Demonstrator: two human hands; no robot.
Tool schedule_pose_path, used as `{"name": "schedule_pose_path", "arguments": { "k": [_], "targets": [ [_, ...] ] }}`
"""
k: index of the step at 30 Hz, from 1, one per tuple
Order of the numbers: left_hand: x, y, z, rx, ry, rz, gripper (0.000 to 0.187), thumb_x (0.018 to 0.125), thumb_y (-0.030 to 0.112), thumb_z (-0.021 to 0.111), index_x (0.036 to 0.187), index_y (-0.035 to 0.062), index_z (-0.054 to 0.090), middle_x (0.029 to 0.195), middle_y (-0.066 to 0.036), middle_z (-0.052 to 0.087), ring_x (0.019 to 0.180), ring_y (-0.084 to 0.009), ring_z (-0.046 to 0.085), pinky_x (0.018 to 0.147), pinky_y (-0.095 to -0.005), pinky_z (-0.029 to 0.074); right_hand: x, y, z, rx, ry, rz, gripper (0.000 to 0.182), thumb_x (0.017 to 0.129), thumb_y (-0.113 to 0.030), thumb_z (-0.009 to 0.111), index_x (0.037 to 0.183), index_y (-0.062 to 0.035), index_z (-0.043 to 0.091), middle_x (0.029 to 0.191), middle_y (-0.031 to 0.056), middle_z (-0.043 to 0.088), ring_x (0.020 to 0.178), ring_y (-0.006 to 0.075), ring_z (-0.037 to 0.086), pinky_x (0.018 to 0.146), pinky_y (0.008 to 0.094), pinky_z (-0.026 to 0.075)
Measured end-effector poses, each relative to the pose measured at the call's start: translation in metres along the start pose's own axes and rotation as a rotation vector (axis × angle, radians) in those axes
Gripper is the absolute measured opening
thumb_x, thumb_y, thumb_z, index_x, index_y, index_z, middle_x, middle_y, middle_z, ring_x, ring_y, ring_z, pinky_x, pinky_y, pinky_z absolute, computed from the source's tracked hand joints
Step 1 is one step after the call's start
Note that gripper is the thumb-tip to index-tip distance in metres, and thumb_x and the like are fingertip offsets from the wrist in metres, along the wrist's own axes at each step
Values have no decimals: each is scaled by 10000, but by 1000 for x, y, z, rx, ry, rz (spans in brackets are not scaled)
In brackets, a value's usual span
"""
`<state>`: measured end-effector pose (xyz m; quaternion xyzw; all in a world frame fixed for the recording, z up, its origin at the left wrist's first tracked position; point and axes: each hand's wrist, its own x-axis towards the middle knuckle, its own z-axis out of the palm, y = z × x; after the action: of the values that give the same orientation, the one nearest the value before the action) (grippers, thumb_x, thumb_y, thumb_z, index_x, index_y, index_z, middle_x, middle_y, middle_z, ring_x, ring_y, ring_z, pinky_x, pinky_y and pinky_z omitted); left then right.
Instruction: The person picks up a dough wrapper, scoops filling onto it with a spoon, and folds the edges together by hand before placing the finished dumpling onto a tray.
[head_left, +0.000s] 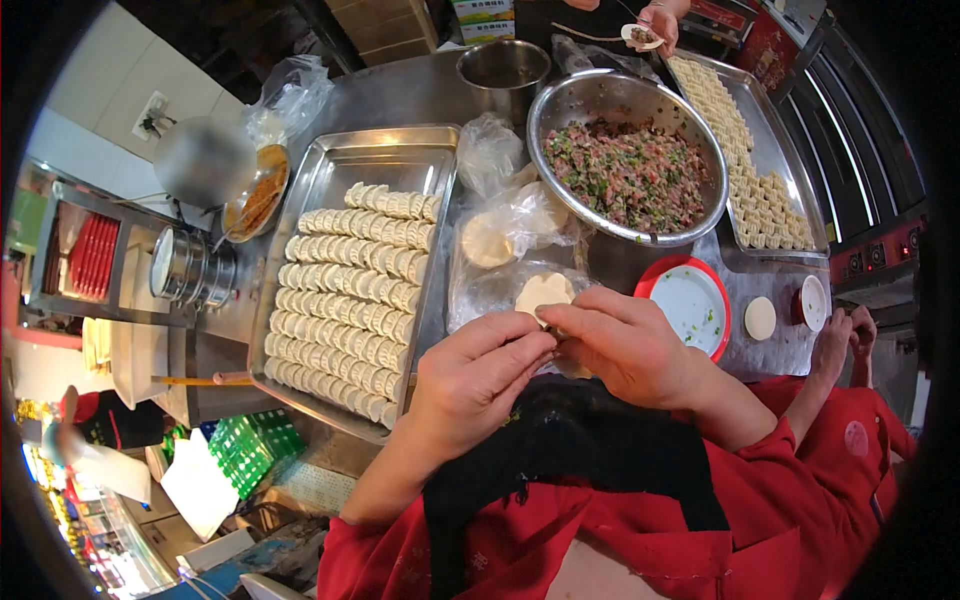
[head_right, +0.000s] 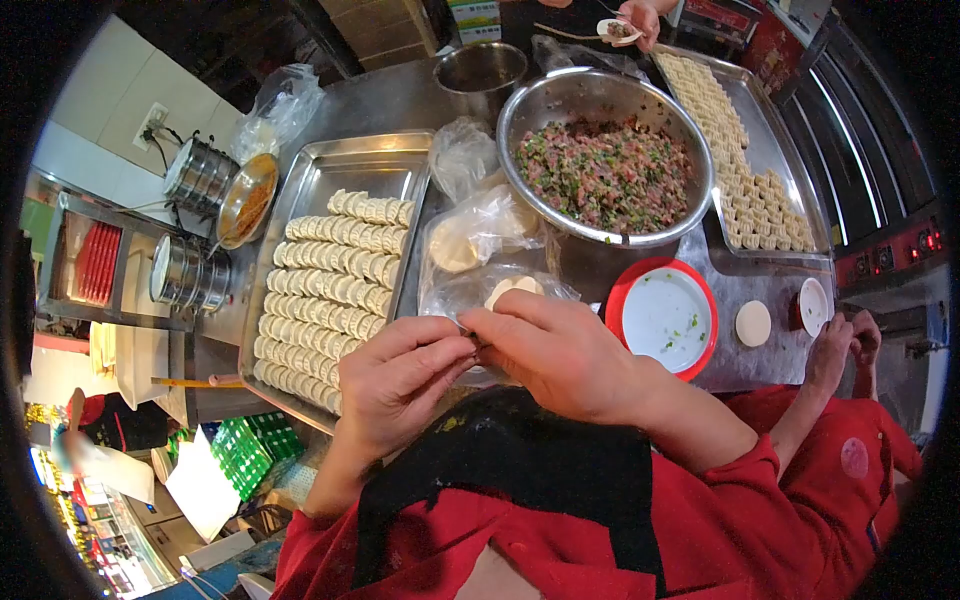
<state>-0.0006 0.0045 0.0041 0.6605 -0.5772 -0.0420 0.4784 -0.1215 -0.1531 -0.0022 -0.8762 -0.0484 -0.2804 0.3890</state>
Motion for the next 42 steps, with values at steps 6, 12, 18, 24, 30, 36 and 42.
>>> {"name": "schedule_pose_path", "arguments": {
  "k": [6,12,18,24,30,36,42],
  "targets": [
    [1,1,-2,29,18,21,226,730,-36,720,948,5,681,898,-118,645,788,-240,653,676,-295,534,-1,2,1,-56,-35,-58,236,728,-44,722,935,-30,609,807,107,561,673,285,588,544,364,469],
    [1,4,1,-58,147,-66,282,728,-81,694,994,12,674,880,-118,653,788,-226,655,676,-291,533,3,-3,5,-68,72,-54,220,726,-42,723,913,-34,607,777,100,555,655,276,584,532,358,465],
    [1,4,-1,-14,154,3,335,726,-100,681,1043,6,658,888,-114,652,766,-214,645,669,-272,521,6,-5,7,-114,56,-97,216,733,-42,717,919,-24,607,762,102,552,619,273,582,509,362,462],
    [-2,9,1,-134,230,-79,385,724,-116,656,1097,-34,615,842,-100,634,728,-170,617,664,-254,488,9,-9,11,-107,105,-108,185,738,-31,703,897,-13,609,731,93,549,588,260,578,489,354,458],
    [-2,2,-5,-69,101,82,432,752,-116,612,1172,-12,600,895,-113,639,773,-214,621,699,-298,504,9,-14,8,-117,37,-123,170,737,-18,697,885,-13,614,710,94,546,578,253,579,483,351,457],
    [-13,0,2,-1172,-129,-619,699,846,-70,584,1452,15,246,1322,-145,488,1208,-199,500,987,-307,428,15,-16,5,21,79,-81,169,744,-19,705,886,-16,613,679,92,542,567,254,581,480,332,455],
    [-16,-6,4,-1117,-153,-680,689,849,-117,539,1458,44,259,1326,-109,483,1181,-157,497,983,-286,422,19,-12,5,-62,102,-76,199,710,-24,717,884,-33,622,762,93,564,696,279,600,572,355,482]
  ]
}}
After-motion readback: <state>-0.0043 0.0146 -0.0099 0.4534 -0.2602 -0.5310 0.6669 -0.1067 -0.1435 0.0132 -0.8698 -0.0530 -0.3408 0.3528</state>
